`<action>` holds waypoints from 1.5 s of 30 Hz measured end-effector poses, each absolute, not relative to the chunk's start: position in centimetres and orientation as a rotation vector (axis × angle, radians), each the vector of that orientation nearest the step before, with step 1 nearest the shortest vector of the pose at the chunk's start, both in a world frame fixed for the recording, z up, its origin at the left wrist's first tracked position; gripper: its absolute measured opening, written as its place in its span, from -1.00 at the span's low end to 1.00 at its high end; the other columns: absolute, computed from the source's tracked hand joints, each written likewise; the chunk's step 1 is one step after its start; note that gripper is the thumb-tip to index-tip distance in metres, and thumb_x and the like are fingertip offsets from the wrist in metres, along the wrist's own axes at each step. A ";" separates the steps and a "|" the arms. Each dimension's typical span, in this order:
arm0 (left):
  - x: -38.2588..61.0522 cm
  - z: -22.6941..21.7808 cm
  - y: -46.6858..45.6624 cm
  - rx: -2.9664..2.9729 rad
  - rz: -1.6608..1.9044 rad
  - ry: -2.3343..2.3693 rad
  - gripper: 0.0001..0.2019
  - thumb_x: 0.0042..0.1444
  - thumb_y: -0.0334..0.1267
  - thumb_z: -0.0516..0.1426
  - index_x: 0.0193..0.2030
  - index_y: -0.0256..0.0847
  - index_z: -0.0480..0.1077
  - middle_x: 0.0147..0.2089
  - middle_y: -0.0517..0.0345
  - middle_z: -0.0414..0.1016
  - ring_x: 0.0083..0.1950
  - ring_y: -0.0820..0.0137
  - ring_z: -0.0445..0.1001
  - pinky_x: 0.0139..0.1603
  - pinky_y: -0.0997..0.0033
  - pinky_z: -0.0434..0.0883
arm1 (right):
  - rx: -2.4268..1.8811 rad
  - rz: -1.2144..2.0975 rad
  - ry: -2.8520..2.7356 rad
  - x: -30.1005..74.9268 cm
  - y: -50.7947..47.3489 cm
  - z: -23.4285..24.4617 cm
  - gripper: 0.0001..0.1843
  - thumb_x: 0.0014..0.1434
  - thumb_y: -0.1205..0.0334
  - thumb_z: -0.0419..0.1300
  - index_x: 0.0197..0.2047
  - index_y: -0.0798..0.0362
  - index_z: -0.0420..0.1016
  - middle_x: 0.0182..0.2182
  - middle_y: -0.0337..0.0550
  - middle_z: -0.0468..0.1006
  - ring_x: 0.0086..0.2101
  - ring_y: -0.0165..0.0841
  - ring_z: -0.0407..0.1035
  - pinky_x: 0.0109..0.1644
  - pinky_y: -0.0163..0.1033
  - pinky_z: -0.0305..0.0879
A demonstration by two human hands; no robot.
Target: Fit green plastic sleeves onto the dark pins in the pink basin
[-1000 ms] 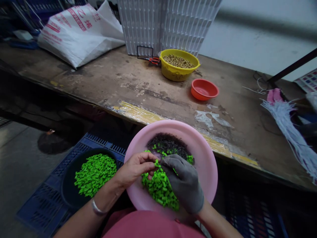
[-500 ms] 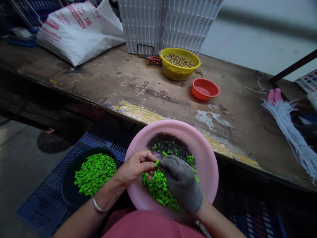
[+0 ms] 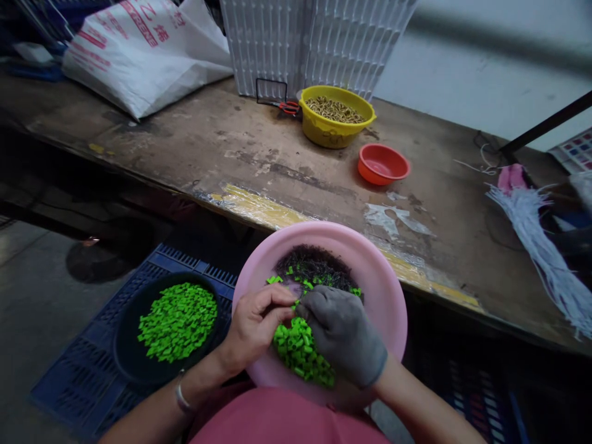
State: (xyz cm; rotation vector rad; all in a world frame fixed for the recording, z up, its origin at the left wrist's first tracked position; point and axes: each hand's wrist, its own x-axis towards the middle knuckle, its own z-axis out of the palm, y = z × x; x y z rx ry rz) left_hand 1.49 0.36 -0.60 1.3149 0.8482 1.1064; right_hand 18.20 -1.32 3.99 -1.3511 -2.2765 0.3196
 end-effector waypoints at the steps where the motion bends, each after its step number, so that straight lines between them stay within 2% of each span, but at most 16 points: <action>1: 1.5 -0.7 0.2 1.400 1.170 0.849 -0.91 0.06 -0.49 0.16 -0.38 -0.27 0.44 -0.35 0.13 0.47 -0.34 0.45 0.48 -0.43 0.55 0.44 | -1.351 0.344 -2.309 18.4 -1.2 4.3 -0.70 0.28 0.32 -0.01 -0.49 0.08 0.33 -0.57 -0.24 0.35 -0.52 -0.43 0.17 -0.41 -0.28 -0.03; 4: 1.7 -1.0 -0.4 1.538 1.296 0.838 -0.86 0.08 -0.54 0.14 -0.33 -0.24 0.44 -0.35 0.14 0.47 -0.29 0.45 0.48 -0.38 0.55 0.46 | -1.335 0.468 -2.394 18.9 -0.8 4.8 -0.69 0.30 0.27 -0.01 -0.48 0.08 0.32 -0.57 -0.27 0.33 -0.53 -0.45 0.14 -0.42 -0.29 -0.06; 7: 2.0 -1.1 -1.0 1.470 1.308 0.826 -0.85 0.11 -0.53 0.12 -0.30 -0.23 0.44 -0.32 0.16 0.45 -0.38 0.51 0.46 -0.45 0.57 0.45 | -1.329 0.625 -2.443 19.5 -0.4 4.7 -0.66 0.33 0.18 0.00 -0.49 0.07 0.30 -0.58 -0.31 0.32 -0.56 -0.49 0.11 -0.44 -0.30 -0.09; 11: 2.3 -0.7 -1.0 1.238 1.207 0.848 -0.95 0.12 -0.44 0.15 -0.32 -0.25 0.42 -0.30 0.17 0.41 -0.47 0.53 0.44 -0.50 0.55 0.43 | -1.384 0.772 -2.376 20.1 -0.1 4.3 -0.60 0.33 0.08 0.02 -0.51 0.08 0.30 -0.59 -0.33 0.31 -0.55 -0.50 0.15 -0.44 -0.32 -0.04; 16: 1.9 0.4 0.0 1.090 0.993 0.860 -0.95 0.09 -0.35 0.18 -0.36 -0.28 0.40 -0.36 0.20 0.41 -0.52 0.53 0.44 -0.47 0.52 0.40 | -1.370 0.904 -2.342 20.4 -0.3 4.9 -0.73 0.34 0.18 0.02 -0.36 0.06 0.41 -0.46 -0.27 0.46 -0.43 -0.46 0.31 -0.34 -0.35 0.16; 19: 1.4 0.8 0.4 1.090 0.899 0.862 -0.93 0.08 -0.33 0.19 -0.35 -0.29 0.41 -0.40 0.18 0.43 -0.51 0.52 0.43 -0.46 0.51 0.39 | -1.314 0.769 -2.497 20.3 -0.6 5.7 -0.81 0.31 0.31 0.02 -0.23 0.04 0.46 -0.34 -0.21 0.54 -0.35 -0.41 0.39 -0.26 -0.32 0.22; 22: 1.2 0.8 0.6 1.069 0.804 0.858 -0.91 0.06 -0.31 0.20 -0.33 -0.30 0.41 -0.51 0.22 0.41 -0.53 0.50 0.41 -0.48 0.51 0.37 | -1.344 0.436 -2.736 19.7 -1.0 6.2 -0.80 0.13 0.48 0.06 -0.28 0.08 0.47 -0.40 -0.13 0.54 -0.41 -0.34 0.39 -0.34 -0.27 0.19; 24: 1.3 0.8 0.5 1.031 0.781 0.848 -0.90 0.05 -0.31 0.20 -0.34 -0.29 0.39 -0.55 0.25 0.39 -0.56 0.49 0.40 -0.51 0.51 0.37 | -1.389 0.254 -2.848 19.2 -1.4 6.3 -0.82 0.04 0.50 0.09 -0.33 0.09 0.46 -0.45 -0.09 0.52 -0.44 -0.28 0.37 -0.40 -0.23 0.15; 27: 1.5 0.7 -0.1 1.029 0.833 0.832 -0.91 0.06 -0.32 0.19 -0.36 -0.28 0.38 -0.49 0.23 0.40 -0.56 0.49 0.41 -0.51 0.49 0.38 | -1.392 0.169 -2.870 18.8 -1.9 6.4 -0.90 0.07 0.42 0.10 -0.40 0.10 0.43 -0.49 -0.07 0.50 -0.48 -0.28 0.33 -0.43 -0.21 0.08; 30: 1.6 0.8 -0.9 1.167 0.948 0.823 -0.93 0.10 -0.35 0.17 -0.39 -0.27 0.37 -0.38 0.17 0.41 -0.52 0.51 0.41 -0.49 0.49 0.39 | -1.358 0.356 -2.776 19.0 -2.3 6.4 -0.81 0.22 0.33 0.04 -0.40 0.10 0.40 -0.50 -0.15 0.46 -0.51 -0.36 0.28 -0.43 -0.24 0.04; 34: 1.1 1.1 -1.3 1.542 1.070 0.729 -0.89 0.17 -0.40 0.09 -0.38 -0.24 0.39 -0.37 0.09 0.44 -0.38 0.44 0.44 -0.36 0.45 0.41 | -1.302 1.081 -2.445 20.1 -2.1 6.2 -0.62 0.36 0.21 -0.08 -0.47 0.08 0.32 -0.57 -0.34 0.29 -0.55 -0.50 0.15 -0.46 -0.33 0.01; 37: 0.6 1.3 -1.2 1.753 1.035 0.593 -0.85 0.18 -0.43 0.04 -0.36 -0.23 0.40 -0.39 0.04 0.47 -0.32 0.39 0.46 -0.28 0.38 0.43 | -1.248 1.473 -2.272 20.4 -2.0 5.8 -0.56 0.33 0.11 0.00 -0.56 0.09 0.24 -0.63 -0.40 0.14 -0.58 -0.53 0.03 -0.52 -0.36 -0.05; 39: 0.2 1.2 -1.3 1.810 1.028 0.540 -0.85 0.18 -0.44 0.03 -0.34 -0.23 0.40 -0.38 0.02 0.49 -0.32 0.39 0.46 -0.27 0.37 0.43 | -1.293 1.514 -2.299 20.1 -1.9 5.8 -0.56 0.29 0.13 0.06 -0.60 0.10 0.24 -0.66 -0.41 0.11 -0.59 -0.54 -0.02 -0.53 -0.36 -0.09; 42: -1.1 1.1 -1.8 1.822 0.995 0.548 -0.87 0.16 -0.47 0.05 -0.30 -0.24 0.41 -0.35 0.02 0.50 -0.30 0.39 0.47 -0.26 0.38 0.43 | -1.390 1.389 -2.457 19.1 -1.3 6.2 -0.57 0.23 0.13 0.13 -0.63 0.11 0.29 -0.69 -0.41 0.13 -0.61 -0.55 -0.06 -0.56 -0.35 -0.14; 45: -4.2 1.4 -2.2 1.826 0.912 0.674 -0.89 0.13 -0.47 0.10 -0.28 -0.21 0.43 -0.34 0.06 0.51 -0.29 0.38 0.49 -0.24 0.39 0.43 | -1.406 1.264 -2.647 17.9 0.4 6.2 -0.58 0.23 0.04 0.12 -0.58 0.09 0.43 -0.68 -0.38 0.28 -0.62 -0.54 -0.02 -0.56 -0.35 -0.11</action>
